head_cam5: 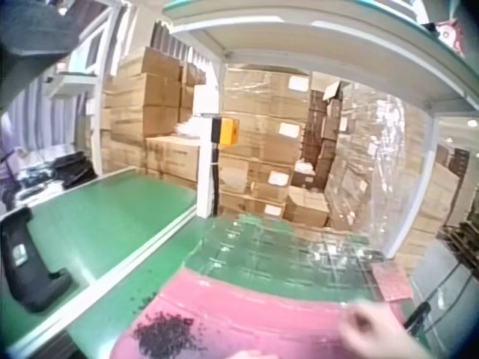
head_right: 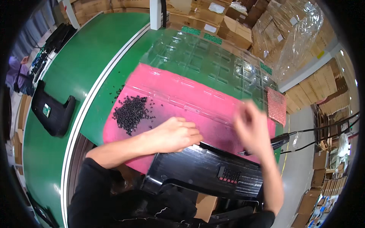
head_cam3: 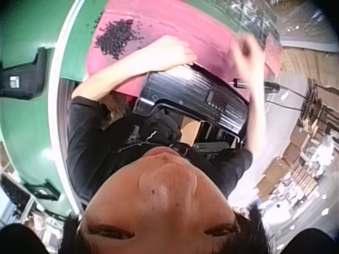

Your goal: Assembling circuit boards into plastic housings using an electric screwdriver.

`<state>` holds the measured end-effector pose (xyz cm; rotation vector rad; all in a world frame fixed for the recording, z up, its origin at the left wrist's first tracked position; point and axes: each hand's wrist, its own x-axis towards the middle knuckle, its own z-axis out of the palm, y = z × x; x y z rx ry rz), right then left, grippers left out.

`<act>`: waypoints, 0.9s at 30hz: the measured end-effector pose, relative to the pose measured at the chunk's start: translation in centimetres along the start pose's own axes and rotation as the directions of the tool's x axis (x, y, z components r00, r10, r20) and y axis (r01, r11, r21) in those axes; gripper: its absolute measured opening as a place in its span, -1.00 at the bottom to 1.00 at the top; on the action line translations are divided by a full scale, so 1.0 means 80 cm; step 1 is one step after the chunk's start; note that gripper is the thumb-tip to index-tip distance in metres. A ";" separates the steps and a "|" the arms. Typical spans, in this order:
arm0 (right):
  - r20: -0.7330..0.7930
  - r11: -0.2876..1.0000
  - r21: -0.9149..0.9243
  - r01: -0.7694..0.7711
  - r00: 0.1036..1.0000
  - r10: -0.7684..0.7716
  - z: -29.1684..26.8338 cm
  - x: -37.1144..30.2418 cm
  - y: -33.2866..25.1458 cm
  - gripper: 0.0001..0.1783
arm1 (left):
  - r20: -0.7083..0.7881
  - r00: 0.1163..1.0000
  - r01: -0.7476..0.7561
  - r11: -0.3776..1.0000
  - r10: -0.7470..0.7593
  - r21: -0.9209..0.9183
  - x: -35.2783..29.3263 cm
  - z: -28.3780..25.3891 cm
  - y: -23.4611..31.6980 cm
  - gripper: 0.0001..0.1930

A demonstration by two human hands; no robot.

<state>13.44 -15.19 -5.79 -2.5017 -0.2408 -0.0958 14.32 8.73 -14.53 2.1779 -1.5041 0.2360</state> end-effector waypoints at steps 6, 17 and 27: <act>-0.352 0.620 -0.678 -0.395 0.915 0.199 -0.027 0.199 0.261 -0.42 | -0.014 1.000 -0.007 1.000 0.007 -0.008 -0.016 -0.004 -0.017 -0.77; 0.005 0.934 0.132 -0.333 0.942 0.336 -0.027 0.200 0.463 -0.19 | -0.325 0.946 -0.038 0.997 0.016 -0.061 -0.019 0.054 -0.027 -0.86; -0.295 0.337 -0.869 -0.363 0.926 0.237 -0.087 0.105 0.350 -0.65 | -0.188 0.980 -0.079 0.992 0.059 -0.101 -0.004 0.039 -0.025 -0.80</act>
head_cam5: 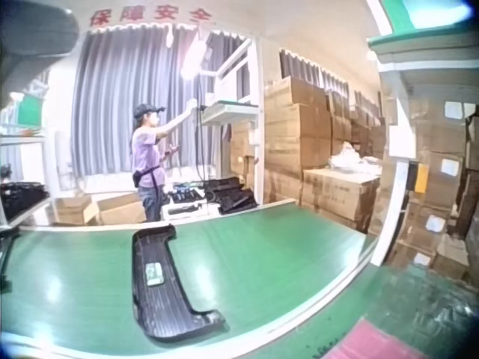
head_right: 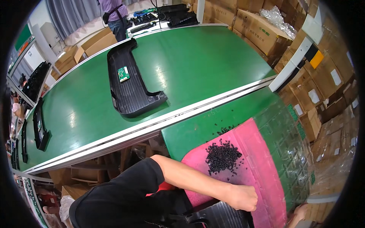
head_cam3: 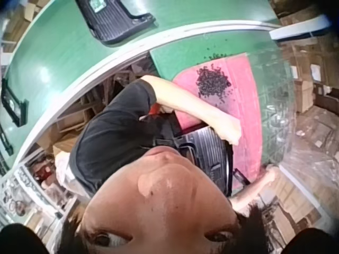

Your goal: Assembling circuit boards into plastic housings using an electric screwdriver.

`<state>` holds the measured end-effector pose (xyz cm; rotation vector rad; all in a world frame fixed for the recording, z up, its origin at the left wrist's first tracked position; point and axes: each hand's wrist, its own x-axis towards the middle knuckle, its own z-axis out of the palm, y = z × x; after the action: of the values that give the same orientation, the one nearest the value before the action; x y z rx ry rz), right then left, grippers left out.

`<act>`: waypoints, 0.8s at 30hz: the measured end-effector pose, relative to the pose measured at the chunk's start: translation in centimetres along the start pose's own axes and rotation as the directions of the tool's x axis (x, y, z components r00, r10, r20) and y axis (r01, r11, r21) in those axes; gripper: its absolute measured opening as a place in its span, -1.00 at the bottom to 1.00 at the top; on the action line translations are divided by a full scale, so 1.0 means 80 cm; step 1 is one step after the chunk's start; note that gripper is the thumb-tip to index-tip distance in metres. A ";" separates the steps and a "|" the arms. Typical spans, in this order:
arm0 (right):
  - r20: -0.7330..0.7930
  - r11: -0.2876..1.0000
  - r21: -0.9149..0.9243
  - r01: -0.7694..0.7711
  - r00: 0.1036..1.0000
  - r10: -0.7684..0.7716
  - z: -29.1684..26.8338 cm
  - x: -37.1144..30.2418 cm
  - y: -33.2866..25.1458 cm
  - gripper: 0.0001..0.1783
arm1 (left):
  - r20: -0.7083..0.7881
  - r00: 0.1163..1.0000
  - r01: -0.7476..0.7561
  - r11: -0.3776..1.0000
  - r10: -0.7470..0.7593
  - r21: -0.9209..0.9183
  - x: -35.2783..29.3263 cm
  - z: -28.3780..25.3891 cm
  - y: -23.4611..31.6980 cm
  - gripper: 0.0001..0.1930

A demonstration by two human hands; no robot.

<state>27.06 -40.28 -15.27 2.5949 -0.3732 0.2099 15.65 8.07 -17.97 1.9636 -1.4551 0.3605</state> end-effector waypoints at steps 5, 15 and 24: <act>-0.081 0.955 0.295 -0.020 0.996 0.046 -0.123 -0.023 -0.107 -0.66 | 0.136 0.971 0.209 0.973 -0.195 -0.095 -0.010 -0.027 0.003 -0.69; -0.786 0.473 -0.001 0.881 0.291 -0.545 -0.349 -0.222 -0.274 -0.63 | -0.077 0.775 -0.303 -0.262 -0.628 -0.916 0.031 -0.050 -0.027 -0.61; -0.611 0.486 0.342 0.804 0.583 -0.535 -0.328 -0.235 -0.232 -0.37 | -0.017 0.466 0.281 0.167 -0.884 -0.945 -0.046 -0.208 -0.113 -0.78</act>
<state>12.77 -7.33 -5.34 2.9115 1.1084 0.6781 25.43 23.08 -10.77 1.1726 -0.0937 -0.1819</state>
